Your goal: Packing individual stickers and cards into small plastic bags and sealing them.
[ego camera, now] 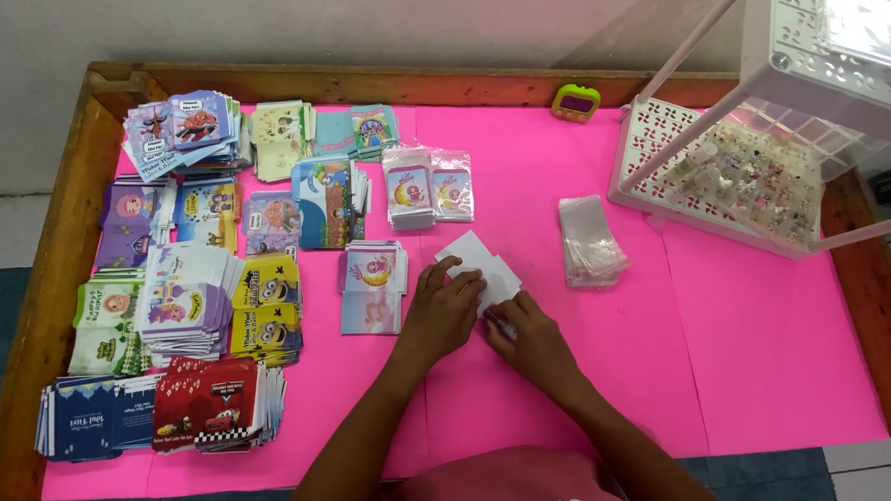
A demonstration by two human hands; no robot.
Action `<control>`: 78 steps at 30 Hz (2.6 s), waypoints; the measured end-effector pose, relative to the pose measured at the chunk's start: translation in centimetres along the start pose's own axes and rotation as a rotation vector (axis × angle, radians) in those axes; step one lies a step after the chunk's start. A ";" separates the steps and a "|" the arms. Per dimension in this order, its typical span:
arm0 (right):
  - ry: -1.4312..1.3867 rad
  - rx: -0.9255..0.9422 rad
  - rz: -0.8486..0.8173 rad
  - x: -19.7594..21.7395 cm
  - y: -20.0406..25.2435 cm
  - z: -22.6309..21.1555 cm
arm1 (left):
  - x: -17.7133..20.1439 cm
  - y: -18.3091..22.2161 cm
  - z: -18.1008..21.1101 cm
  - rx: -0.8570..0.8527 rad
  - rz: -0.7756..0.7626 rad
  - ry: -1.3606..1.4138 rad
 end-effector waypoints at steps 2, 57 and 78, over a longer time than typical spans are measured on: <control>0.002 -0.006 0.013 0.6 -0.1 0.7 | 0.0 0.1 0.1 -0.002 0.002 0.004; 0.006 -0.101 0.085 0.4 -1.6 3.9 | -1.2 0.2 -0.8 -0.040 0.078 0.022; 0.035 -0.059 0.196 0.1 -5.2 3.0 | -0.7 -0.4 -0.9 -0.014 -0.010 0.064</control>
Point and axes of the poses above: each hand's wrist, its own y-axis away from the middle knuckle, its own x-axis out of the back of the hand, z = x × y, the point moved 2 cm from there along -y, towards the middle knuckle, and after that the axes turned 8 degrees about x, right-handed, at the moved point
